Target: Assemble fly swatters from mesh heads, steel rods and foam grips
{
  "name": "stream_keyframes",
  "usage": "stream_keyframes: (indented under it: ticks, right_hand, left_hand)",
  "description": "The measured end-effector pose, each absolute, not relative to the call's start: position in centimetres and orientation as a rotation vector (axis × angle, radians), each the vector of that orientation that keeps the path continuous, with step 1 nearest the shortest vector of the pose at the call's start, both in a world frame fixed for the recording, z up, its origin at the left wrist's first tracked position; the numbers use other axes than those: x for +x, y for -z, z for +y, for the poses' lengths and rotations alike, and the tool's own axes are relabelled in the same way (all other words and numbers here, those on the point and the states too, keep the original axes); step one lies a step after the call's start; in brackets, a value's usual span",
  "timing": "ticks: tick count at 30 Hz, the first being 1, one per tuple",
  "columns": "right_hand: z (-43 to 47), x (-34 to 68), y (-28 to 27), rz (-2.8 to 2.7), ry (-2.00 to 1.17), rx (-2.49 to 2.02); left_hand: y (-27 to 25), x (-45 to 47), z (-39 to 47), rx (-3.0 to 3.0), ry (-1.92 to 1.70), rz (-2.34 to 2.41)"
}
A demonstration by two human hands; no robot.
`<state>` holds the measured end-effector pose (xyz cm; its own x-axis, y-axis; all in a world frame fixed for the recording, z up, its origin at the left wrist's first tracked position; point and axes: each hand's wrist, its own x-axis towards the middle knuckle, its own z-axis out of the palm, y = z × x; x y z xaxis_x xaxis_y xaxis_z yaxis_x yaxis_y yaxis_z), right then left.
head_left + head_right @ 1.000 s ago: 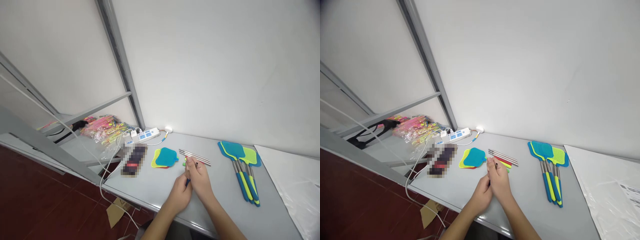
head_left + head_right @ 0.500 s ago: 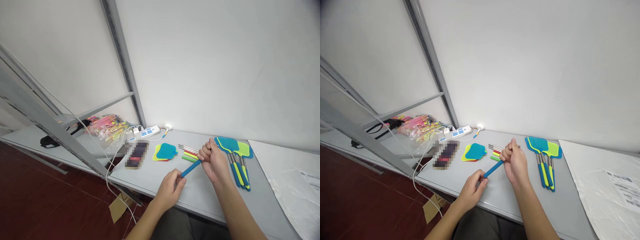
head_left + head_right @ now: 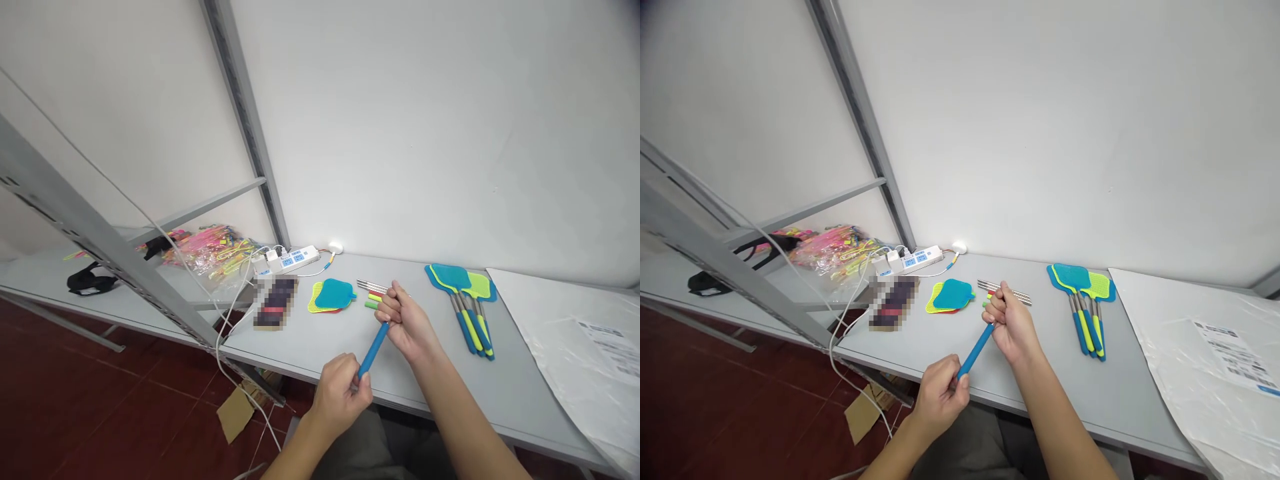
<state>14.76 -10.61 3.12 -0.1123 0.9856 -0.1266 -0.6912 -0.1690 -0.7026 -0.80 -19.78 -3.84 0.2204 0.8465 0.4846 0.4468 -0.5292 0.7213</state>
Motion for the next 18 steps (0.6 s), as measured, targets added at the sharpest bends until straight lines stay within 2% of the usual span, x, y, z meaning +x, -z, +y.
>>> stream_keyframes:
  ticks: [5, 10, 12, 16, 18]
  right_hand:
    - [-9.6, 12.4, -2.9, -0.652, -1.714, -0.723]
    - [-9.3, 7.9, -2.1, -1.037, -1.759, -0.915]
    - [-8.4, 6.8, -1.8, -1.385, -1.535, -1.053]
    - [-4.4, 6.7, -0.7, -1.964, -0.615, -1.366]
    - [-2.2, 7.0, 0.1, -2.156, -0.284, -1.542]
  left_hand:
    - [2.7, -1.6, -19.7, 1.537, -1.014, 1.098]
    - [2.2, -2.0, -17.3, 0.801, -1.144, 0.874]
    - [2.5, -2.5, -16.4, 0.68, -1.261, 0.915]
    - [3.8, -3.4, -15.4, 0.482, -1.396, 0.957]
    - [4.4, -3.6, -15.1, 0.405, -1.429, 0.976]
